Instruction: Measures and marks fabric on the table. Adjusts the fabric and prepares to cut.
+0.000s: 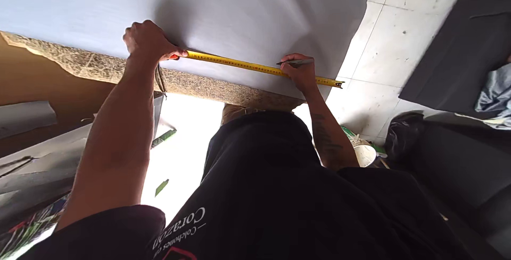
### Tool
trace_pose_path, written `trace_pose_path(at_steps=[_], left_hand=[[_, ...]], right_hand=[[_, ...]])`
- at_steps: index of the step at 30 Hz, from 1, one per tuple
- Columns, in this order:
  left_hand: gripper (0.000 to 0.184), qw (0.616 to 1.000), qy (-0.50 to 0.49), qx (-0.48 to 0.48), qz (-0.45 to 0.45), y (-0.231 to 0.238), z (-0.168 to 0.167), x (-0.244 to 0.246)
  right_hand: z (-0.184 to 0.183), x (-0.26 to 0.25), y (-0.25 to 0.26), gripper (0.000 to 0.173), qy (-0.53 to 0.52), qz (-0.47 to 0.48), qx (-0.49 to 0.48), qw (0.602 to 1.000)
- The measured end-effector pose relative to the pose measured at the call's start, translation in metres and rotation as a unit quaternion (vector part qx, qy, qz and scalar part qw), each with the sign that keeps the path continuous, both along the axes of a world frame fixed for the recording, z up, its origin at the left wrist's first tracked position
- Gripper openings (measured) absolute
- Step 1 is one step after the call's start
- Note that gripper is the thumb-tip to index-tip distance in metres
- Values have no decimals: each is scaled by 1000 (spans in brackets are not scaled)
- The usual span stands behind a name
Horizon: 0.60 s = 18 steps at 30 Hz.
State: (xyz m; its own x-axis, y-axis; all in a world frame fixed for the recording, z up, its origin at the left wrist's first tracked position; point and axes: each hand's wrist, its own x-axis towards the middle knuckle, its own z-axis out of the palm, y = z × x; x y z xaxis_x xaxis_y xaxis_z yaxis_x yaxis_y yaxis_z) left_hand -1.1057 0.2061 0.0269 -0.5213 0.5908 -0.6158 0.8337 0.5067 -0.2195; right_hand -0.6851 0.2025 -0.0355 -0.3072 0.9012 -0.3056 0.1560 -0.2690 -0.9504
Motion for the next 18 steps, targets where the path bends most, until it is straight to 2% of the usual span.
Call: trace_pose_path(at_steps=[12, 18], left_hand=[[71, 1000, 2, -7, 5, 2, -3, -1], [68, 1000, -1, -6, 7, 2, -2, -2]], right_hand=[[-4, -19, -3, 11, -74, 24, 16, 997], [-4, -21, -4, 11, -78, 13, 29, 996]])
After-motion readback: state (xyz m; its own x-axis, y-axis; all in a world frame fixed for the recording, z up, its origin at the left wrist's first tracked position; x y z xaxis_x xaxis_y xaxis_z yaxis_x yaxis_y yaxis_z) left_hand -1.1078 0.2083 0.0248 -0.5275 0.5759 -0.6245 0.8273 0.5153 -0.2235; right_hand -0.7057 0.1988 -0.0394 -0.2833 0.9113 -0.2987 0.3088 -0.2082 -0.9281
